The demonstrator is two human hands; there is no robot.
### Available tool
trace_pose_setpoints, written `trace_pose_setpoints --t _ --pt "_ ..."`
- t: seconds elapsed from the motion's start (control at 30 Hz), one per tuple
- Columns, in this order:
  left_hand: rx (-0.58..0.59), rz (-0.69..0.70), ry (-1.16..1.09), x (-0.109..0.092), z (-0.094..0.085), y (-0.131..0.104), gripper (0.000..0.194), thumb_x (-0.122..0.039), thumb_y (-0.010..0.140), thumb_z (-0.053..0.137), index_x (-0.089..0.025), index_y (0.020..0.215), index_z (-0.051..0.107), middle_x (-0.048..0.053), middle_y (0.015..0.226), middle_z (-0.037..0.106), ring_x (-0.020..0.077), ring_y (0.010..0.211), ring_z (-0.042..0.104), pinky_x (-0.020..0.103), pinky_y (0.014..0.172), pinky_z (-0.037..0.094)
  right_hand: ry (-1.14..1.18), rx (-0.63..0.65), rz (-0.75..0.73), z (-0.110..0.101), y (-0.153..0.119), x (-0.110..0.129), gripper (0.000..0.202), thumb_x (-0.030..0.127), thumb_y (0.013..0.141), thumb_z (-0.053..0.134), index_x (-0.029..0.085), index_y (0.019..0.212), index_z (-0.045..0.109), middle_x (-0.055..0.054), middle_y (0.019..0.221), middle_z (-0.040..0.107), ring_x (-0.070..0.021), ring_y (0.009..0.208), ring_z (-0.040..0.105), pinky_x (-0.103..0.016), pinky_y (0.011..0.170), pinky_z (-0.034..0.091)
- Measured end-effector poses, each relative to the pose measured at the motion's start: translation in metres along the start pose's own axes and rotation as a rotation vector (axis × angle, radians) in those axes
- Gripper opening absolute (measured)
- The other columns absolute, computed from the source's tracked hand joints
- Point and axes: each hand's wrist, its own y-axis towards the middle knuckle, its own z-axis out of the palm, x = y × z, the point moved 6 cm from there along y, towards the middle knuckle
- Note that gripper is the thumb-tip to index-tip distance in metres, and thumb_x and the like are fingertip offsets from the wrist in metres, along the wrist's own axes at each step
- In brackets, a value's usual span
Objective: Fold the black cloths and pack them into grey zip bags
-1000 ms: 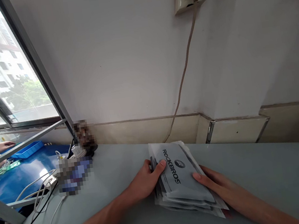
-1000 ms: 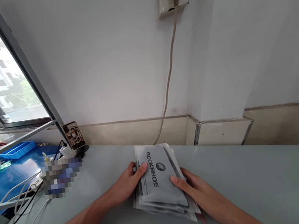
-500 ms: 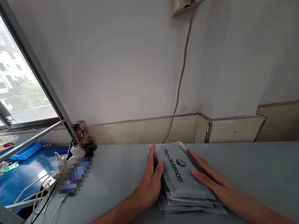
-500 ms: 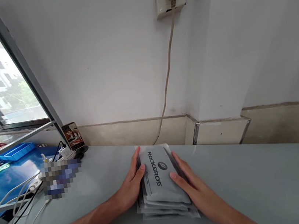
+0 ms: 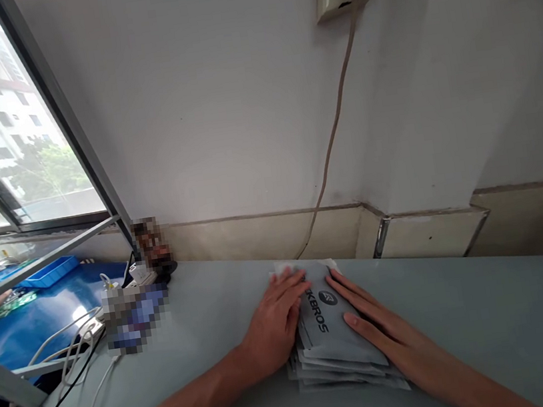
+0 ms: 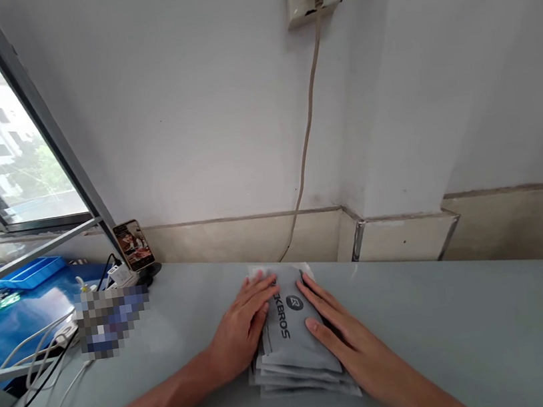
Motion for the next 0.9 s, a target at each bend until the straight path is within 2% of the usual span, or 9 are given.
trace_pose_setpoints --t 0.03,0.1,0.23,0.37,0.53,0.67,0.73,0.8,0.9 --pt "0.016 0.048 0.005 -0.003 -0.001 0.001 0.048 -0.037 0.113 0.025 -0.031 0.153 0.051 0.000 0.164 0.044 0.0190 0.157 0.029 0.045 0.132 0.020 -0.002 -0.006 -0.003 0.000 0.000 0.000 0.068 0.068 0.101 0.045 0.043 0.163 0.031 0.011 0.176 0.014 -0.0269 0.162 0.012 -0.050 0.130 0.013" --pt "0.043 0.088 0.008 -0.006 -0.003 0.002 0.049 -0.034 0.113 0.024 -0.029 0.151 0.053 0.001 0.161 0.048 0.0179 0.154 0.036 0.044 0.131 0.025 -0.006 -0.018 -0.007 -0.001 0.001 -0.001 0.069 0.068 0.100 0.045 0.042 0.163 0.033 0.009 0.175 0.016 -0.0273 0.161 0.014 -0.050 0.130 0.013" --pt "0.160 0.060 0.021 -0.006 -0.007 -0.001 0.055 -0.044 0.112 0.028 -0.026 0.163 0.033 0.002 0.170 0.029 0.0199 0.159 0.022 0.044 0.133 0.017 -0.004 -0.017 0.001 -0.001 0.002 -0.004 0.069 0.069 0.100 0.046 0.042 0.162 0.034 0.010 0.175 0.017 -0.0272 0.161 0.016 -0.050 0.130 0.014" --pt "0.300 0.034 -0.011 0.000 -0.008 -0.003 0.086 -0.062 0.102 0.050 -0.024 0.168 0.010 0.005 0.174 0.006 0.0278 0.161 0.007 0.050 0.133 0.007 -0.020 0.006 0.014 -0.001 0.003 -0.004 0.070 0.070 0.100 0.044 0.042 0.163 0.031 0.010 0.176 0.014 -0.0275 0.162 0.013 -0.052 0.131 0.014" --pt "0.376 0.011 -0.023 0.011 -0.004 -0.005 0.126 -0.074 0.081 0.072 -0.024 0.167 -0.006 0.007 0.173 -0.007 0.0348 0.161 -0.003 0.056 0.131 0.003 -0.041 0.036 0.011 0.001 0.001 -0.003 0.072 0.069 0.100 0.043 0.043 0.164 0.027 0.011 0.176 0.010 -0.0272 0.162 0.009 -0.052 0.131 0.012" --pt "0.412 -0.017 -0.028 0.015 -0.001 -0.007 0.143 -0.077 0.070 0.079 -0.022 0.165 -0.012 0.008 0.172 -0.016 0.0371 0.159 -0.011 0.058 0.130 0.000 -0.054 0.060 0.001 0.002 -0.001 -0.003 0.074 0.069 0.100 0.044 0.041 0.166 0.023 0.011 0.177 0.006 -0.0263 0.163 0.006 -0.051 0.132 0.010" --pt "0.401 -0.022 -0.048 0.013 -0.002 -0.006 0.147 -0.077 0.066 0.083 -0.022 0.166 -0.010 0.009 0.173 -0.013 0.0377 0.159 -0.011 0.059 0.130 0.000 -0.061 0.058 -0.004 0.001 -0.001 -0.003 0.074 0.069 0.100 0.044 0.041 0.166 0.024 0.010 0.177 0.007 -0.0266 0.163 0.007 -0.050 0.132 0.011" --pt "0.330 -0.019 -0.083 0.010 -0.006 -0.004 0.131 -0.074 0.072 0.080 -0.024 0.168 0.007 0.009 0.174 0.001 0.0357 0.161 0.000 0.057 0.131 0.002 -0.066 0.048 -0.006 -0.001 -0.001 -0.003 0.074 0.069 0.100 0.045 0.040 0.165 0.026 0.009 0.177 0.009 -0.0275 0.162 0.009 -0.051 0.132 0.012" --pt "0.073 0.009 -0.130 0.003 -0.018 0.003 0.055 -0.057 0.101 0.057 -0.029 0.148 0.057 0.005 0.160 0.048 0.0255 0.152 0.040 0.048 0.133 0.010 -0.077 0.021 -0.025 -0.004 -0.001 -0.001 0.072 0.068 0.099 0.046 0.040 0.164 0.031 0.007 0.176 0.015 -0.0294 0.162 0.014 -0.053 0.131 0.015"
